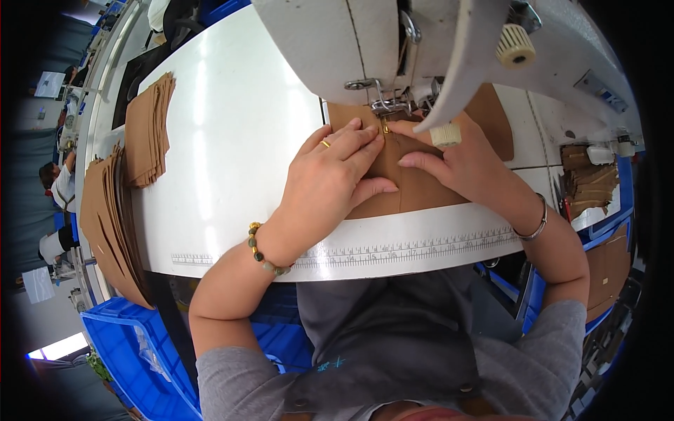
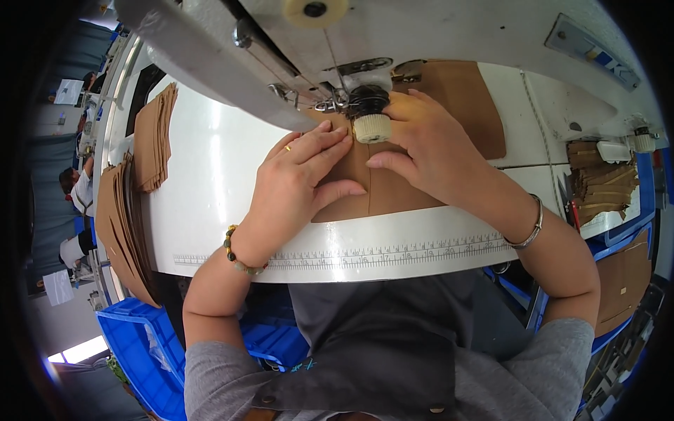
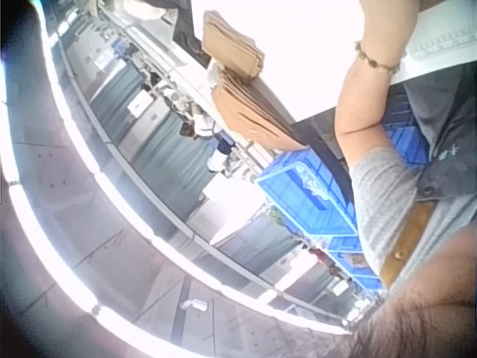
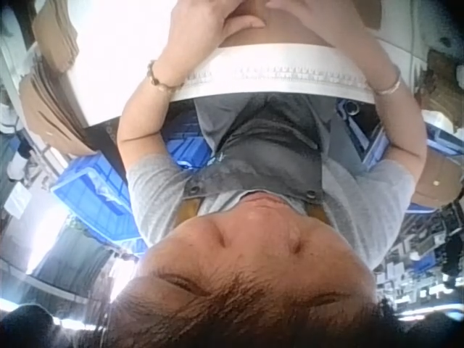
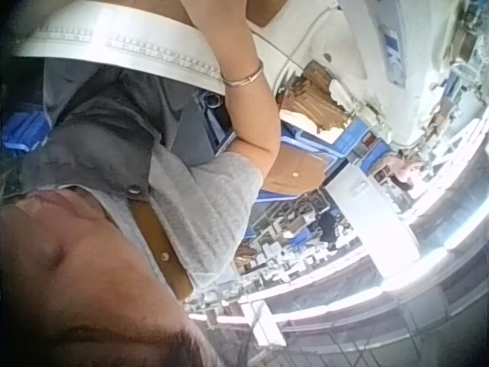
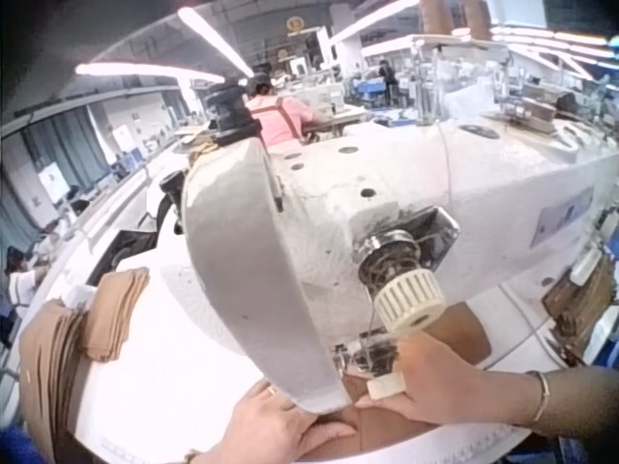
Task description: Sewing a zipper and assembling components of a leather bag using an industrial sewing machine.
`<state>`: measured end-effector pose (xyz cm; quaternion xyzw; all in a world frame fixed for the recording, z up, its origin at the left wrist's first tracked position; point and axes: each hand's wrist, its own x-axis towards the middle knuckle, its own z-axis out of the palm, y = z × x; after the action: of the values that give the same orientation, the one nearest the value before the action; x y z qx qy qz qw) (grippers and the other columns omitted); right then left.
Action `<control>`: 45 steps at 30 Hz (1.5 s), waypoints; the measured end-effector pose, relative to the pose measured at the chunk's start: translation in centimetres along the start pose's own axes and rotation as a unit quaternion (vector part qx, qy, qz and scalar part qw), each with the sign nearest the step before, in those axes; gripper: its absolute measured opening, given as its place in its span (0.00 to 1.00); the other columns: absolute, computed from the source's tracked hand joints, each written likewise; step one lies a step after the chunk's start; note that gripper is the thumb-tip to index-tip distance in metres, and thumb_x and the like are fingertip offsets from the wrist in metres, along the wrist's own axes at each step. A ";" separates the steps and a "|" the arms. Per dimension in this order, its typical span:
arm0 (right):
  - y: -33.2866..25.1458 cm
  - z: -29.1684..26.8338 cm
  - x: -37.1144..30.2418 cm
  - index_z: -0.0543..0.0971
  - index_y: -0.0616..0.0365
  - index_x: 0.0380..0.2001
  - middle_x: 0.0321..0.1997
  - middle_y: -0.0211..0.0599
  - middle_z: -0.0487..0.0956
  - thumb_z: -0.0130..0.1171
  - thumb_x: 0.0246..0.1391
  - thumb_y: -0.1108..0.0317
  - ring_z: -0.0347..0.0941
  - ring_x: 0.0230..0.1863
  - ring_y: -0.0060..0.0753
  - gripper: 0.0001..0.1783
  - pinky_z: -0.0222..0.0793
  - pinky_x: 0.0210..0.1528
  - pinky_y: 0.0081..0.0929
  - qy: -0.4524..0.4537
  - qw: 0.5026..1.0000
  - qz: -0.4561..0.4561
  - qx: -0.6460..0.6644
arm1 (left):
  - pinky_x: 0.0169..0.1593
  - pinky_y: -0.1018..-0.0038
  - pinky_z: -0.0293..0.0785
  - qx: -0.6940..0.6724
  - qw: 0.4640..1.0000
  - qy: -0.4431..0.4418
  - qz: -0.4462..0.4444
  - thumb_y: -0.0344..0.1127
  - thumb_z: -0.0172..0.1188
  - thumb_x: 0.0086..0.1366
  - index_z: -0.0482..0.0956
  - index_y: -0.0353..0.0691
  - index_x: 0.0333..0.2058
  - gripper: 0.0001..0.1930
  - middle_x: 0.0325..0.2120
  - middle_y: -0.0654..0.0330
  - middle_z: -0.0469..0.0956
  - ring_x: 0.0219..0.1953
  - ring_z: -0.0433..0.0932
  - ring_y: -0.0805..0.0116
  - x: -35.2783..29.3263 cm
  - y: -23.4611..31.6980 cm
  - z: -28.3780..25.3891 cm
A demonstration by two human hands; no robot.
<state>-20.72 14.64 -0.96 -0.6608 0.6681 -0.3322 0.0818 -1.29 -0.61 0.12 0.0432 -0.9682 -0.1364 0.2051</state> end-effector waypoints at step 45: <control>-0.5 0.6 0.0 0.83 0.52 0.57 0.45 0.38 0.82 0.68 0.53 0.47 0.76 0.55 0.43 0.31 0.65 0.70 0.47 0.042 0.979 -0.054 -0.192 | 0.65 0.54 0.71 0.038 0.999 -0.012 0.004 0.57 0.68 0.58 0.84 0.38 0.54 0.32 0.55 0.55 0.82 0.61 0.79 0.56 0.5 -1.1 0.3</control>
<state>-20.02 14.51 -1.14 -0.6851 0.6852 -0.2295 -0.0926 -1.88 -1.64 -0.28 0.0455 -0.9753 -0.0993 0.1921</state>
